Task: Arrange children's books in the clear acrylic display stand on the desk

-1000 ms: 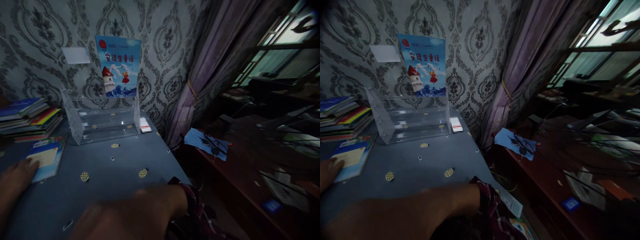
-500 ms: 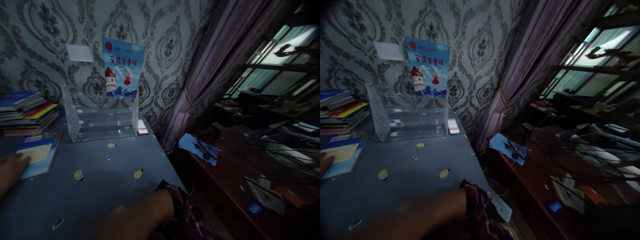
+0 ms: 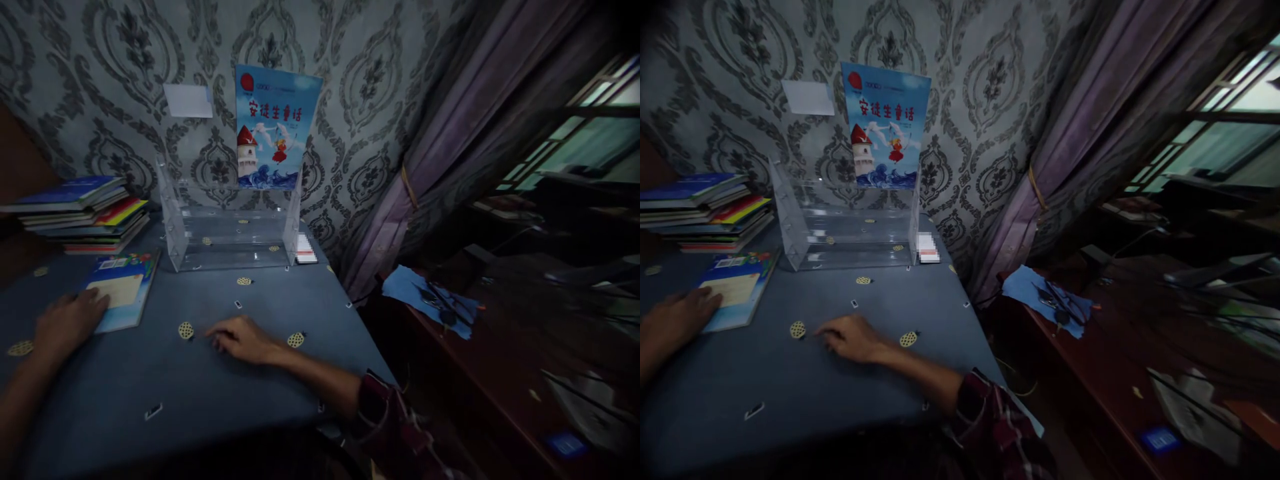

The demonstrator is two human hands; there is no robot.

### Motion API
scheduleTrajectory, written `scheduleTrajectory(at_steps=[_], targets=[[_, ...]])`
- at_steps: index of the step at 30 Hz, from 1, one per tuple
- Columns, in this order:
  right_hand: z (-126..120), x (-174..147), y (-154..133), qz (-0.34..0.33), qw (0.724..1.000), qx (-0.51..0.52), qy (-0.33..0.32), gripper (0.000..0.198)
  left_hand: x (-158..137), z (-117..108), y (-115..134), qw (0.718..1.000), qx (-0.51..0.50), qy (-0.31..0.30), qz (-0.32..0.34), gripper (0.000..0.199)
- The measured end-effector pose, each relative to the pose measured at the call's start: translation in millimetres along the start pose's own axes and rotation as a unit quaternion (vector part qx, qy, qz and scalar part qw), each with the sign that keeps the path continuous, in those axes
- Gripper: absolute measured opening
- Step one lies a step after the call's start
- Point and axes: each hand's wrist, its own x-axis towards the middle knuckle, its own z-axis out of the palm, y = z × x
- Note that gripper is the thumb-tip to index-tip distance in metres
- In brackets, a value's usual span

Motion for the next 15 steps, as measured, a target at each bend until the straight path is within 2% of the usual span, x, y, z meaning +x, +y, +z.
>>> scheduleTrajectory(at_steps=[2,5,11,15], targets=[[3,1,12,0.023,0.997,0.061,0.03,0.034,-7,-4,7,0.999,0.041,-0.018,0.003,0.073],[6,1,18,0.034,0.992,0.116,0.038,0.034,-21,-8,18,0.997,0.063,-0.007,0.031,0.072],[4,-4,15,0.035,0.989,0.137,0.041,0.033,-56,-8,29,0.993,0.106,0.008,0.054,0.065],[4,-3,16,0.034,0.987,0.149,0.038,0.033,-61,-23,36,0.988,0.124,-0.017,0.085,0.06]])
